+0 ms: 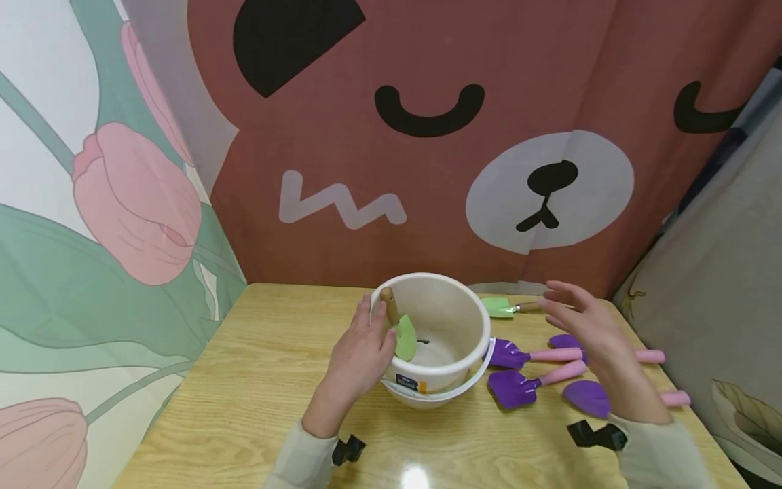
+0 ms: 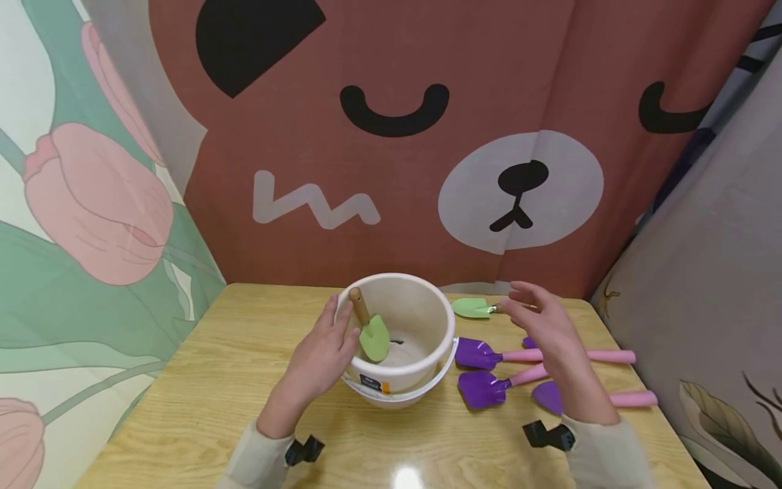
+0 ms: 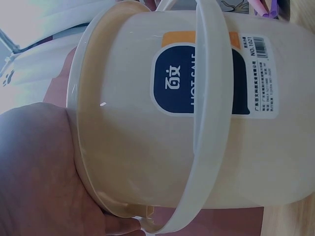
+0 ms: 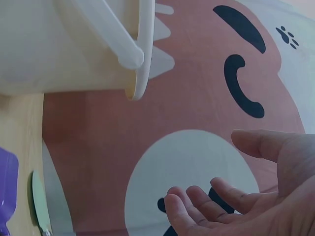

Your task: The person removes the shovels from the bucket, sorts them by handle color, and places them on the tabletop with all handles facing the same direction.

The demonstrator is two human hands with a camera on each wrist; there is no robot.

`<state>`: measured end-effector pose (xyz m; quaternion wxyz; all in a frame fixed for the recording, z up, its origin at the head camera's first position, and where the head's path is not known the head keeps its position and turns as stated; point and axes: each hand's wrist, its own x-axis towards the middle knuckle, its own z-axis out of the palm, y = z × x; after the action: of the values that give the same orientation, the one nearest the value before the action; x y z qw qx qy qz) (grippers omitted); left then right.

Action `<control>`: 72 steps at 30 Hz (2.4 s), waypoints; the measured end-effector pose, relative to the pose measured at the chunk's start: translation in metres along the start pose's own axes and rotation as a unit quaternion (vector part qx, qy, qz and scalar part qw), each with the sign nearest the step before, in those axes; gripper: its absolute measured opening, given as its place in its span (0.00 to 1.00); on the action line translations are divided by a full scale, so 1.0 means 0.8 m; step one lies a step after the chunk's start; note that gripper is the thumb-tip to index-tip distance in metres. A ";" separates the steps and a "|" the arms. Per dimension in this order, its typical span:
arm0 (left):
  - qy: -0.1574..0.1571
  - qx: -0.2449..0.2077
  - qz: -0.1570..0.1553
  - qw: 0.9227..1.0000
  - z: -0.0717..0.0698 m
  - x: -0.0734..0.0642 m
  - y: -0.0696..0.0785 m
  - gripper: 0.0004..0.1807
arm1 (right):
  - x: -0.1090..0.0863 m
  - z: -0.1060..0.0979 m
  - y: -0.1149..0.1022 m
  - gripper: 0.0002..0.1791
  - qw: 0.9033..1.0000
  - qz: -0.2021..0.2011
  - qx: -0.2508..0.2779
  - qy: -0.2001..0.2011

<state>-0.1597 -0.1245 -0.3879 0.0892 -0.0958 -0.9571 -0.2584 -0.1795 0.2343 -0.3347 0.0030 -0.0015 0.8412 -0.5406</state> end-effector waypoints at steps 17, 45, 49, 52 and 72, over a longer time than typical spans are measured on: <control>0.003 0.002 0.005 1.000 0.001 0.001 -0.001 0.38 | 0.012 0.032 -0.032 0.41 0.999 -0.017 0.016 -0.029; 0.001 0.003 0.000 1.000 0.000 0.000 0.000 0.38 | 0.046 0.077 -0.070 0.35 0.996 -0.017 0.031 -0.083; 0.005 0.004 0.003 1.000 0.000 -0.001 0.000 0.38 | 0.048 0.080 -0.075 0.35 0.996 -0.010 0.024 -0.085; 0.007 0.003 0.004 1.000 -0.001 -0.002 0.000 0.37 | 0.049 0.083 -0.079 0.35 0.996 -0.010 0.018 -0.087; 0.007 0.001 0.005 1.000 -0.001 -0.001 0.001 0.37 | 0.063 0.126 -0.098 0.29 0.994 -0.012 0.016 -0.111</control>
<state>-0.1585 -0.1246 -0.3874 0.0970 -0.0990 -0.9564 -0.2571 -0.2290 0.1094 -0.3054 0.0896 -0.0719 0.8271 -0.5502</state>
